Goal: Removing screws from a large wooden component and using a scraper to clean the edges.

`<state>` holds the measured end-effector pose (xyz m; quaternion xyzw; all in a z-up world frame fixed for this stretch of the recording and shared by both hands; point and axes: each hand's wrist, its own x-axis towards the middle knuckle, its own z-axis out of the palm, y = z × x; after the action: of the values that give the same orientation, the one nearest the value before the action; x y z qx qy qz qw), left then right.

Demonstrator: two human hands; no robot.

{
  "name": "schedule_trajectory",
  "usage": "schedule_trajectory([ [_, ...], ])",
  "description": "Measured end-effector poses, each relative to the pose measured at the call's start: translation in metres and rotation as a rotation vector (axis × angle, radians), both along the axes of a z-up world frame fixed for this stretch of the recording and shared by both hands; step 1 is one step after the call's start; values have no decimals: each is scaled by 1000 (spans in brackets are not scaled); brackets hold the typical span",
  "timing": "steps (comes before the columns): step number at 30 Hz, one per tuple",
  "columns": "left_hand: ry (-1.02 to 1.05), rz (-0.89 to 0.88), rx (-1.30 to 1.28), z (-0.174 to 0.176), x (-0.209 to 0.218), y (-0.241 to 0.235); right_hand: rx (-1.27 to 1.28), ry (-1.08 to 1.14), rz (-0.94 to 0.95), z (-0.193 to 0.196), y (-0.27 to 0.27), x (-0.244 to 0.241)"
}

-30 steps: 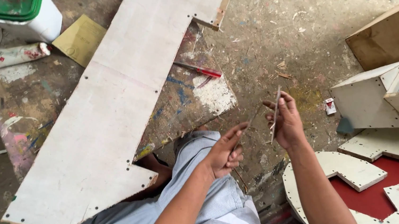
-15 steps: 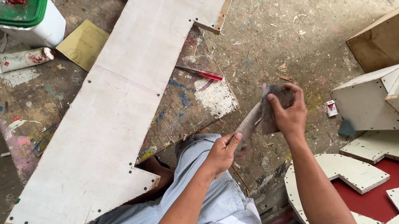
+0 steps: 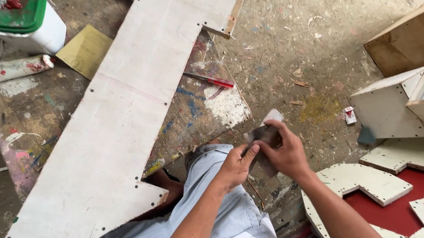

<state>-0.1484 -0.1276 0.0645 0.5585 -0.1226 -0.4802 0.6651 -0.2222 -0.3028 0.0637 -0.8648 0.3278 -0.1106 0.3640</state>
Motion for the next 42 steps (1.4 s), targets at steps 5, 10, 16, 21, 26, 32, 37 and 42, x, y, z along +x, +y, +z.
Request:
schedule_trajectory([
  [5, -79, 50, 3, -7, 4, -3, -336, 129, -222, -10, -88, -6],
  [10, 136, 217, 23, 13, 8, -3, 432, -276, -406, -7, -78, -22],
  [16, 161, 351, 82, 5, -2, -10, 571, -550, -470, -22, -55, -26],
  [21, 59, 313, 79, -32, -4, -11, 586, -521, -403, -11, -42, -21],
  [26, -51, 186, 50, 18, 5, 11, 481, -498, -301, -1, -66, -22],
  [32, 125, -175, 36, 38, 52, 34, 638, -620, -242, -6, -93, -29],
  [37, 48, -233, 89, 45, 67, 34, 853, -589, -125, -2, -83, -33],
  [42, 60, -182, 58, 41, 77, 30, 812, -311, 45, 24, -82, -46],
])
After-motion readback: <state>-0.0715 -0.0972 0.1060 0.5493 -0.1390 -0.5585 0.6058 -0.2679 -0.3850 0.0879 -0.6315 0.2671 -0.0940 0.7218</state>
